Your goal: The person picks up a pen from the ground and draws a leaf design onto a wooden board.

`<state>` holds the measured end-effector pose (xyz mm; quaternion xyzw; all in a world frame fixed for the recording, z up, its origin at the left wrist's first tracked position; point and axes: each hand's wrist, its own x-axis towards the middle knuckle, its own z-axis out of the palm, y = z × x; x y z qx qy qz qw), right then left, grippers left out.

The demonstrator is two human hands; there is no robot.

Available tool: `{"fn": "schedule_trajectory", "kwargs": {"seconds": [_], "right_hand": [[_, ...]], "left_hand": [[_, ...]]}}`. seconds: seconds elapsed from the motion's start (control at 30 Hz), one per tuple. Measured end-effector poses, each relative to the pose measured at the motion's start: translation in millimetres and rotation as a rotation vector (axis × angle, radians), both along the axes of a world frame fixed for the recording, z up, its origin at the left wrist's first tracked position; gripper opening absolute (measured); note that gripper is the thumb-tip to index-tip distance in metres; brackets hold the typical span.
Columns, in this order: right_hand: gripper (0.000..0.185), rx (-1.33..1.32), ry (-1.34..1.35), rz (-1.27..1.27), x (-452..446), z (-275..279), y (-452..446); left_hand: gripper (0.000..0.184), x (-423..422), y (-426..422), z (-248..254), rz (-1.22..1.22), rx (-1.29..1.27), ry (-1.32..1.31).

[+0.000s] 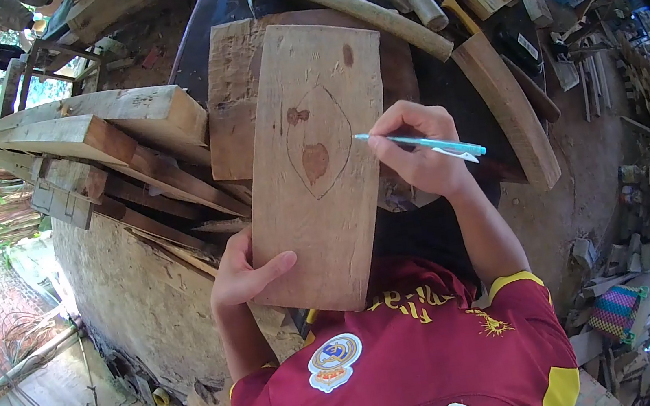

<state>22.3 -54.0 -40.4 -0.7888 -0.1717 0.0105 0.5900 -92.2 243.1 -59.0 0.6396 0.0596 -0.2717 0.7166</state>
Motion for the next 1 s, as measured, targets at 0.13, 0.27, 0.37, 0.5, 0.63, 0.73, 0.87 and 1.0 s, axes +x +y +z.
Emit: {"fn": "schedule_trajectory", "kwargs": {"seconds": [0.13,0.27,0.37,0.5,0.63,0.73,0.87,1.0], "right_hand": [[0.008,0.03,0.022,-0.021,0,-1,3],[0.008,0.023,0.027,-0.034,0,-1,3],[0.008,0.023,0.021,-0.029,1,-1,2],[0.008,0.034,0.04,-0.038,1,-3,3],[0.008,0.083,0.051,0.003,2,0,1],[0.009,0.105,0.032,0.049,6,10,8],[0.009,-0.014,0.084,0.405,17,33,22],[0.01,-0.05,0.079,0.611,28,23,37]], "left_hand": [[0.055,1,0,0,-0.007,-0.006,-0.005],[0.055,0,1,-3,-0.015,-0.005,-0.009],[0.056,0,1,-3,-0.016,-0.008,-0.012],[0.056,0,1,-4,-0.012,-0.016,-0.006],[0.057,-1,-2,-3,0.015,-0.043,-0.01],[0.057,0,-2,-3,0.004,-0.052,-0.004],[0.057,0,-5,2,0.007,-0.063,0.026],[0.057,-2,-6,4,0.033,-0.052,0.037]]}}
